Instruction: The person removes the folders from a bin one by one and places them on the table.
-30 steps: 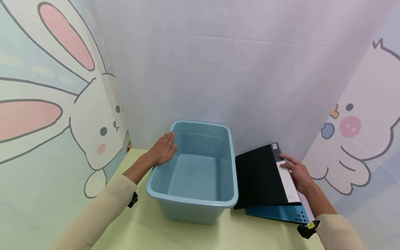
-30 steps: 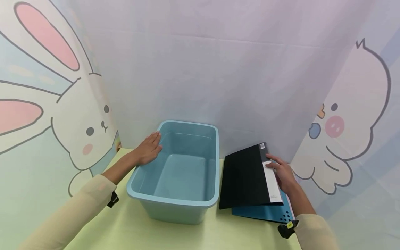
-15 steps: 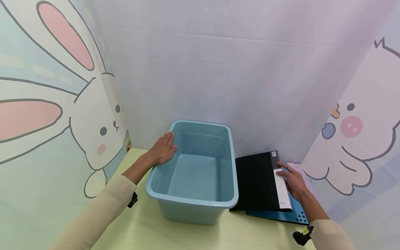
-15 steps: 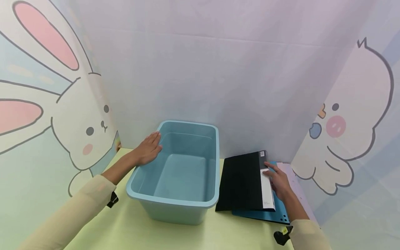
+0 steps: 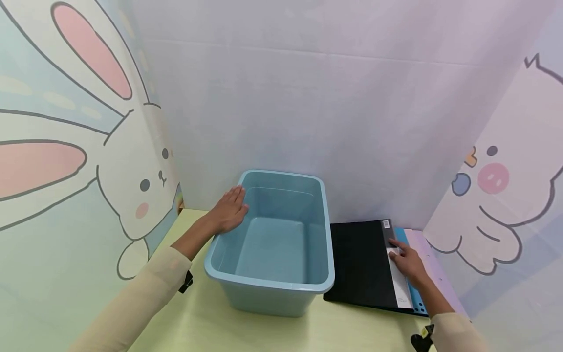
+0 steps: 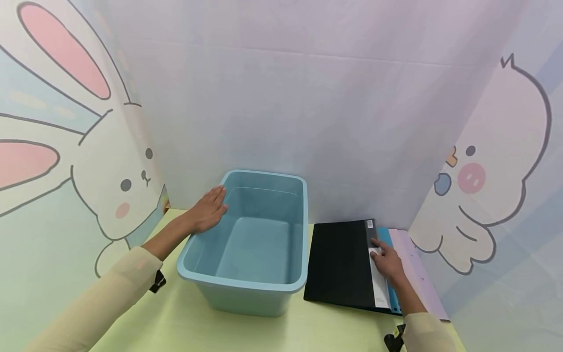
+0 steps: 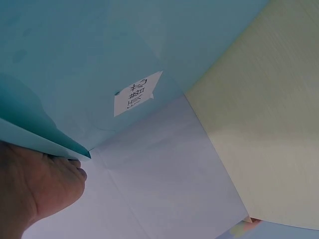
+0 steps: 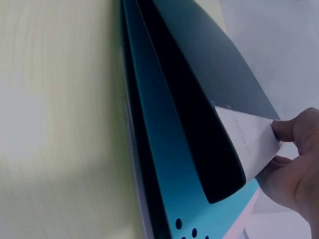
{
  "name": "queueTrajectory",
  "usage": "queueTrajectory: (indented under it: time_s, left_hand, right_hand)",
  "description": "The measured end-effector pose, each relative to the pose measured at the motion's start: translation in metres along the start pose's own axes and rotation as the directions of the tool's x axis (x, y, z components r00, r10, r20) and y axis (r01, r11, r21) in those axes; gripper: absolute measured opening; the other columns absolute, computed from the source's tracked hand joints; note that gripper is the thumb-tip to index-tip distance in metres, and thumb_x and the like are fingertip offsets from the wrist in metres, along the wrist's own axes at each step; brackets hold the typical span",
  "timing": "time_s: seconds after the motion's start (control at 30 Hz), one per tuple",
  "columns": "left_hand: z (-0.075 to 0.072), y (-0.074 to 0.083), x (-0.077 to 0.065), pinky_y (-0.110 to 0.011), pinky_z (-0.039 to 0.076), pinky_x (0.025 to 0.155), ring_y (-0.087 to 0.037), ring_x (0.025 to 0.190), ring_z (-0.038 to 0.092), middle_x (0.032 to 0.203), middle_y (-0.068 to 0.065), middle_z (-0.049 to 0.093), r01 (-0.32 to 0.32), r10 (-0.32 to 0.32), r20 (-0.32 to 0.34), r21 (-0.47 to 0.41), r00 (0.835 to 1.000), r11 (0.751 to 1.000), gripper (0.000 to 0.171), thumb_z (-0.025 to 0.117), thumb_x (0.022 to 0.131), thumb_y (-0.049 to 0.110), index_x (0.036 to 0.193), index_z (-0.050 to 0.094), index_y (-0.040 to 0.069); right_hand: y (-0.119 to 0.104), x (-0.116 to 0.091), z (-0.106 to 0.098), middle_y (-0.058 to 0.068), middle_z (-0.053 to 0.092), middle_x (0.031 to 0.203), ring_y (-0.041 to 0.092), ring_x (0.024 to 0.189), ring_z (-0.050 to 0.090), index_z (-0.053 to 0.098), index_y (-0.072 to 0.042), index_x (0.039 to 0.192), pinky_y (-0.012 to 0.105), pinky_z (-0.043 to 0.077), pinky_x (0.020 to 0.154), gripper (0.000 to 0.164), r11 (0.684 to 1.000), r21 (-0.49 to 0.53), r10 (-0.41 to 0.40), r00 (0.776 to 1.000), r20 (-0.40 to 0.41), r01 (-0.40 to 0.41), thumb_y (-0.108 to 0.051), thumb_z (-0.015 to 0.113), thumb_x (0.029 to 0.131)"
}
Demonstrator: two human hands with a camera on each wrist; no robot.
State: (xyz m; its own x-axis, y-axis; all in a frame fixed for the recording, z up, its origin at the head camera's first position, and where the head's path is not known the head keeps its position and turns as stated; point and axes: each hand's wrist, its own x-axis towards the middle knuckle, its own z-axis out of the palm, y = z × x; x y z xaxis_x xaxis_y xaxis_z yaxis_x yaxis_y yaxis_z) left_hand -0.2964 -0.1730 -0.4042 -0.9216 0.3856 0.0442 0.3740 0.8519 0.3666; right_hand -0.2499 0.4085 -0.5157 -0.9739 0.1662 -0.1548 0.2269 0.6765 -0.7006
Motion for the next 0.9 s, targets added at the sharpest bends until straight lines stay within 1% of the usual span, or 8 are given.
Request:
queueTrajectory:
  time_s: [0.07,0.13,0.23,0.33,0.43,0.57,0.73,0.9]
  left_hand:
    - [0.0,-0.001,-0.001,-0.065,0.005,0.144,-0.053,0.176,0.002,0.187,-0.034,0.004,0.0,0.0,-0.002,0.001,1.0,1.0,0.072,0.027,0.121,0.03,0.174,0.009,-0.016]
    - [0.001,-0.001,-0.001,-0.065,0.004,0.144,-0.053,0.176,0.002,0.187,-0.034,0.003,0.001,-0.001,-0.003,-0.001,1.0,1.0,0.072,0.028,0.121,0.03,0.174,0.008,-0.015]
    - [0.001,-0.002,-0.002,-0.065,0.004,0.144,-0.053,0.176,0.002,0.187,-0.034,0.003,-0.003,0.003,-0.004,-0.005,1.0,1.0,0.072,0.027,0.121,0.03,0.174,0.008,-0.015]
    - [0.002,-0.003,-0.002,-0.065,0.004,0.144,-0.053,0.176,0.001,0.187,-0.033,0.002,-0.004,0.004,0.0,-0.01,1.0,1.0,0.073,0.027,0.121,0.03,0.174,0.007,-0.015]
    - [0.003,-0.004,-0.001,-0.065,0.004,0.144,-0.053,0.176,0.001,0.187,-0.034,0.002,-0.01,0.009,0.0,-0.011,1.0,1.0,0.072,0.027,0.121,0.03,0.174,0.007,-0.016]
    - [0.003,-0.004,0.0,-0.065,0.005,0.144,-0.052,0.176,0.002,0.187,-0.034,0.003,-0.016,0.016,-0.003,-0.015,1.0,1.0,0.072,0.027,0.121,0.03,0.174,0.008,-0.016]
    - [0.002,-0.002,-0.001,-0.065,0.004,0.144,-0.052,0.177,0.001,0.187,-0.033,0.002,-0.011,0.011,0.001,-0.018,1.0,1.0,0.072,0.028,0.121,0.029,0.174,0.007,-0.015]
    - [0.001,-0.002,-0.001,-0.064,0.005,0.144,-0.052,0.176,0.001,0.187,-0.034,0.002,-0.014,0.014,0.007,-0.014,1.0,1.0,0.072,0.026,0.121,0.03,0.174,0.008,-0.016]
  right_hand:
    - [0.002,0.0,0.003,0.053,0.023,0.171,0.071,0.155,0.035,0.03,-0.003,0.176,0.077,0.045,0.119,0.066,1.0,-0.013,-0.004,1.0,0.005,0.004,-0.022,0.05,0.116]
    - [0.004,0.0,0.005,0.053,0.031,0.168,0.071,0.151,0.042,0.034,-0.002,0.175,0.075,0.05,0.114,0.065,0.999,-0.044,-0.027,1.0,-0.012,0.026,-0.022,0.051,0.116]
    - [0.008,-0.001,0.007,0.053,0.046,0.157,0.069,0.138,0.056,0.046,0.002,0.168,0.068,0.06,0.099,0.058,0.986,-0.139,-0.1,0.993,-0.067,0.09,-0.019,0.056,0.114]
    - [0.01,-0.002,0.009,0.051,0.057,0.148,0.068,0.131,0.062,0.055,0.007,0.159,0.067,0.062,0.091,0.052,0.966,-0.226,-0.151,0.982,-0.112,0.123,-0.017,0.06,0.112]
    - [0.011,-0.002,0.01,0.051,0.059,0.146,0.067,0.131,0.062,0.056,0.009,0.156,0.069,0.06,0.093,0.051,0.959,-0.263,-0.15,0.978,-0.143,0.108,-0.017,0.059,0.112]
    - [0.01,-0.003,0.01,0.051,0.058,0.147,0.069,0.131,0.061,0.057,0.009,0.155,0.073,0.057,0.098,0.051,0.964,-0.256,-0.129,0.973,-0.193,0.077,-0.016,0.057,0.11]
    - [0.011,-0.005,0.01,0.05,0.061,0.143,0.068,0.124,0.063,0.058,0.009,0.153,0.073,0.055,0.097,0.05,0.963,-0.257,-0.144,0.961,-0.235,0.081,-0.015,0.057,0.109]
    - [0.015,-0.005,0.012,0.048,0.064,0.138,0.068,0.122,0.063,0.051,0.013,0.156,0.075,0.052,0.103,0.057,0.951,-0.297,-0.166,0.951,-0.261,0.084,-0.012,0.056,0.105]
